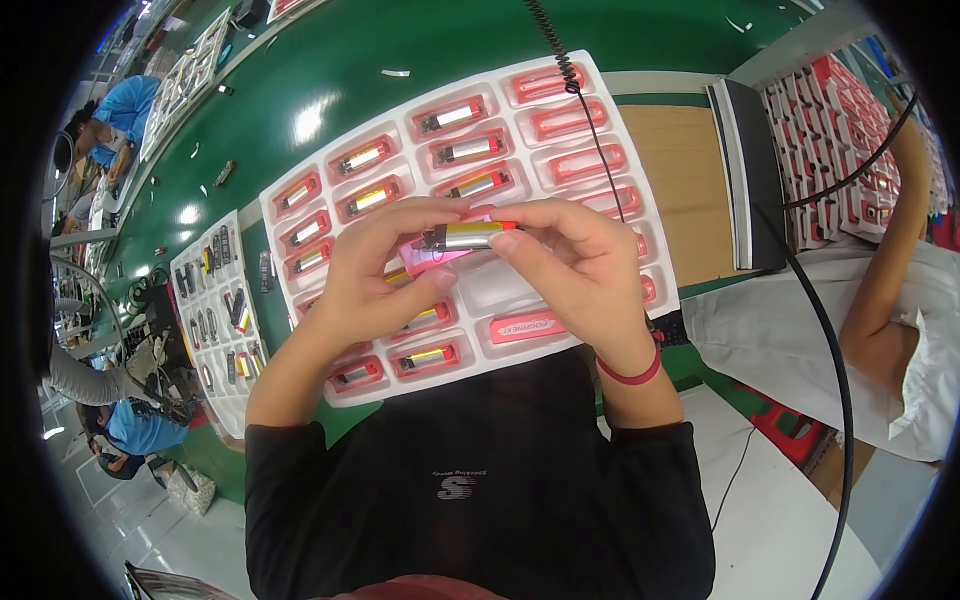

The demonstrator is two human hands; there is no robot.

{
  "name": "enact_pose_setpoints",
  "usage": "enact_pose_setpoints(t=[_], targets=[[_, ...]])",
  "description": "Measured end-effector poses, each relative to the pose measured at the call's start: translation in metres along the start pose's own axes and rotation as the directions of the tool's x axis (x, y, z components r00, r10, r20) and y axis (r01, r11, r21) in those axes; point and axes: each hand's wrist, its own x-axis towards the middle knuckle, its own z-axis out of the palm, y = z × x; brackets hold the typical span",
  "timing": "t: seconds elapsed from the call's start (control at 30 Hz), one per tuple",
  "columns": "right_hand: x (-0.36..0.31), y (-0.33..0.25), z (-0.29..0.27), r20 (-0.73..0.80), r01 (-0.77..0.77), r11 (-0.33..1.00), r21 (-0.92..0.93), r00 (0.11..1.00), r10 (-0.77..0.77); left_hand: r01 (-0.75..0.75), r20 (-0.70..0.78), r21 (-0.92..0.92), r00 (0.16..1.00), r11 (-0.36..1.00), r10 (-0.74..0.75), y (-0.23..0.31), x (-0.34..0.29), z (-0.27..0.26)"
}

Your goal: The person assembles electronic components by hand, placing them into individual compartments of a plastic tray.

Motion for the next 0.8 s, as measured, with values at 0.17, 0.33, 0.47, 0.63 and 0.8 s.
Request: enact_pose_setpoints(t=[0.17, 0.33, 0.47, 0.63, 0.8], targets=[[-0.003, 0.001, 0.002, -0.055, 0.004, 1.0, -0.004, 0.998, -0.004, -0.041, 0.0, 0.109, 0.999, 0.993, 0.041, 0.001, 0.0, 0.0], [-0.003, 0.002, -0.004, 0.003, -0.062, 0.998, 0.004, 0.998, 0.062, -0.114, 0.004, 0.145, 0.993, 0.983, 0.115, 0.001, -0.002, -0.001], [-0.002, 0.004, -0.007, 0.033, -0.082, 0.997, -0.001, 0.996, 0.082, 0.01, 0.058, 0.097, 0.998, 0.995, -0.015, 0.004, -0.003, -0.007], [-0.003, 0.007, -0.011, 0.091, 0.001, 0.999, -0.045, 0.996, 0.003, 0.133, 0.075, -0.079, 0.989, 0.988, -0.127, 0.001, -0.005, -0.005], [-0.003, 0.012, -0.01, 0.12, 0.075, 0.997, -0.031, 0.99, -0.071, 0.161, 0.105, -0.218, 0.984, 0.962, -0.141, -0.006, -0.012, -0.002]])
